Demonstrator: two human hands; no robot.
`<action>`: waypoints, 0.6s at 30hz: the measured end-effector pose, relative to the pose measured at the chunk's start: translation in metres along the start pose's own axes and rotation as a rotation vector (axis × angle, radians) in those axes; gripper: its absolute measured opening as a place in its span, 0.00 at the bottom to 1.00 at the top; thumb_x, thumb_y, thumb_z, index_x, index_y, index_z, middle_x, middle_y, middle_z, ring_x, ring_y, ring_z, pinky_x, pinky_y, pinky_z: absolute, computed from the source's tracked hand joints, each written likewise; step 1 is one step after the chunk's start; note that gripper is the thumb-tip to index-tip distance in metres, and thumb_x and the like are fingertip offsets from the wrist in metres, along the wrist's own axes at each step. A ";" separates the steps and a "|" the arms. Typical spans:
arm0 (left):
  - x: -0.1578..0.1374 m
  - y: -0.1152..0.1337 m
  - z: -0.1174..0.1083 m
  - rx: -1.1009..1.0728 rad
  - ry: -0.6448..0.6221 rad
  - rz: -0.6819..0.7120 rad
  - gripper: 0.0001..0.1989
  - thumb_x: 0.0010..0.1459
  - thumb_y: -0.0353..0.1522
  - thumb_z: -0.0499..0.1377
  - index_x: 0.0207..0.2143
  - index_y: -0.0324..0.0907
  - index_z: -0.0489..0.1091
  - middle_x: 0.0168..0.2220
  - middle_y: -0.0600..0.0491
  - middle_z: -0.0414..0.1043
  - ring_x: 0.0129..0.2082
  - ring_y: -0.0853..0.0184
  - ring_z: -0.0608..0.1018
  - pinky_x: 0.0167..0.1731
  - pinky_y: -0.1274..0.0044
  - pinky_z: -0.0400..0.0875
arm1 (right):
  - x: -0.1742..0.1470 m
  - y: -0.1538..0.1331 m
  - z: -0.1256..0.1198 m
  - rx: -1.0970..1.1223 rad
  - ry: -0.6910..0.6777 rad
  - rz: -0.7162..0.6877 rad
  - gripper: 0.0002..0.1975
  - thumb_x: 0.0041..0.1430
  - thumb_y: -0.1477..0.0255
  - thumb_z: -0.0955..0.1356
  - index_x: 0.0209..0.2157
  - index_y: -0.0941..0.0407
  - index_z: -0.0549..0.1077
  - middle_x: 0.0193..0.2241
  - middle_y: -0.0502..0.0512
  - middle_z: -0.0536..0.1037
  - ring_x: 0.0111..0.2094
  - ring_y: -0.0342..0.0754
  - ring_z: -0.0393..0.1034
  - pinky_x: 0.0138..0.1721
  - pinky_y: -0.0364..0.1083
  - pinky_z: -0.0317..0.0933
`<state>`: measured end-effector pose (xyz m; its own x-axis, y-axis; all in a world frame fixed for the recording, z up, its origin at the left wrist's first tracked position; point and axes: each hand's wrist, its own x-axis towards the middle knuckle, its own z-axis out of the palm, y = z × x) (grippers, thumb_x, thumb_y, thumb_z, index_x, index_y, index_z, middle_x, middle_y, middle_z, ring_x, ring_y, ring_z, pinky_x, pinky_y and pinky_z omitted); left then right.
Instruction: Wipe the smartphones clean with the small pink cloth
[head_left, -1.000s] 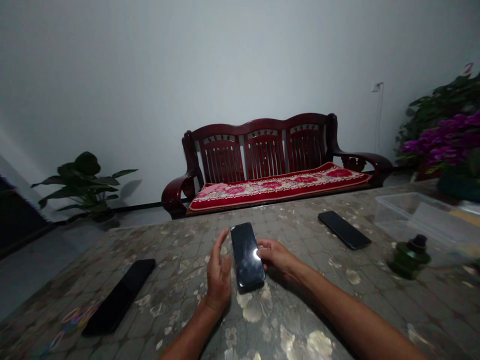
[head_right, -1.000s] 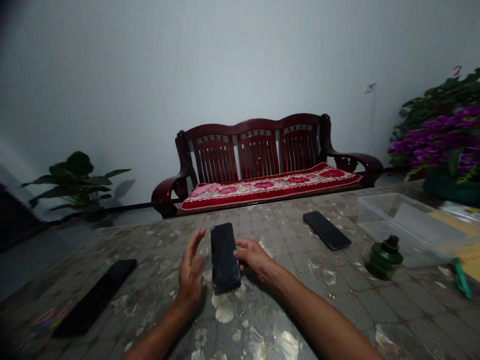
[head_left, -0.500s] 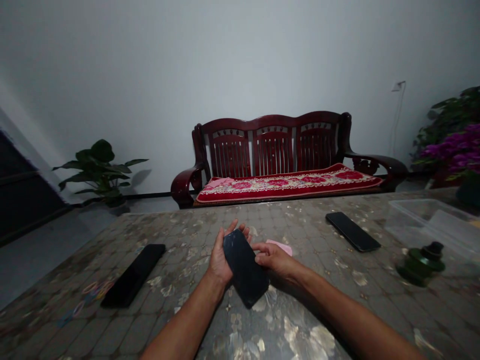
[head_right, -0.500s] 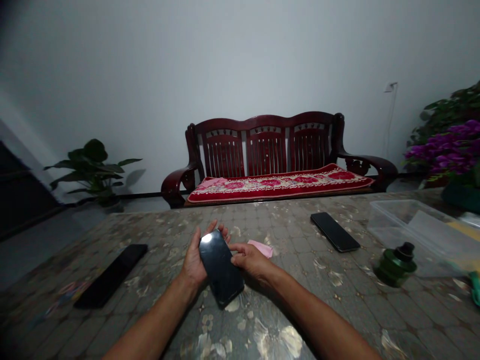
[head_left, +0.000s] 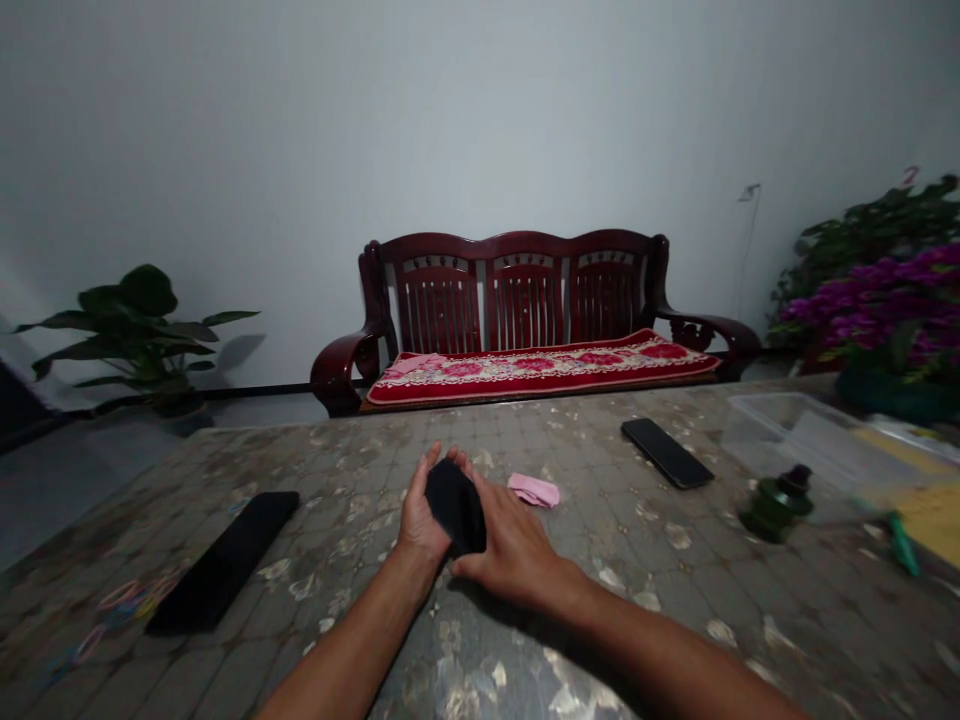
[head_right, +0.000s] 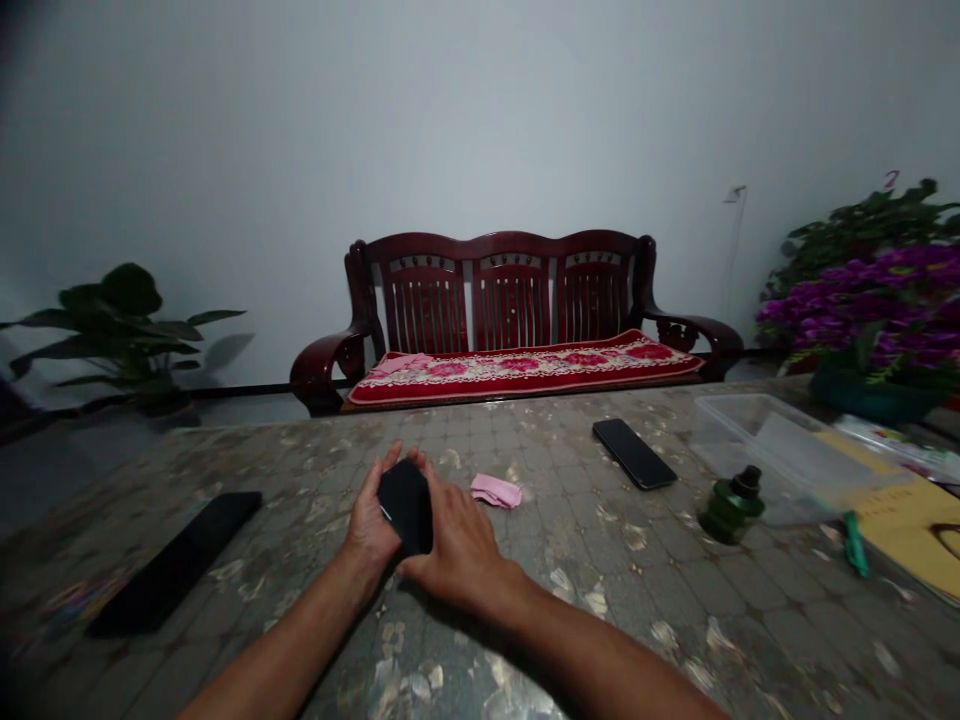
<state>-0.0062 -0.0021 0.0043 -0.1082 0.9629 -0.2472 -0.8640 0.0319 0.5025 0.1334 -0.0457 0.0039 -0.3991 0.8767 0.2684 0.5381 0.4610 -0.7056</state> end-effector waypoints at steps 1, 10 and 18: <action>0.000 0.000 0.000 0.004 0.014 -0.002 0.11 0.67 0.34 0.57 0.46 0.43 0.77 0.36 0.51 0.81 0.35 0.65 0.83 0.42 0.71 0.79 | 0.001 -0.001 0.002 -0.027 0.004 0.008 0.59 0.43 0.68 0.77 0.72 0.53 0.46 0.63 0.65 0.66 0.60 0.63 0.62 0.60 0.58 0.57; 0.000 0.003 0.003 0.032 0.002 0.007 0.16 0.70 0.34 0.51 0.55 0.42 0.72 0.40 0.49 0.81 0.38 0.64 0.84 0.44 0.70 0.79 | 0.010 -0.001 0.004 -0.160 0.035 0.017 0.52 0.44 0.73 0.71 0.70 0.55 0.50 0.56 0.65 0.72 0.55 0.62 0.65 0.56 0.58 0.60; 0.006 0.006 -0.008 0.210 -0.146 0.053 0.25 0.67 0.42 0.57 0.63 0.44 0.62 0.54 0.41 0.74 0.48 0.61 0.81 0.53 0.67 0.74 | 0.012 0.039 -0.031 -0.058 0.242 0.186 0.49 0.42 0.71 0.74 0.67 0.56 0.58 0.58 0.65 0.70 0.58 0.61 0.63 0.60 0.56 0.57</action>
<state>-0.0154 0.0019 -0.0008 -0.0651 0.9927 -0.1016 -0.7361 0.0210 0.6765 0.1729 -0.0130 -0.0001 -0.1053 0.9507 0.2918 0.6299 0.2908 -0.7202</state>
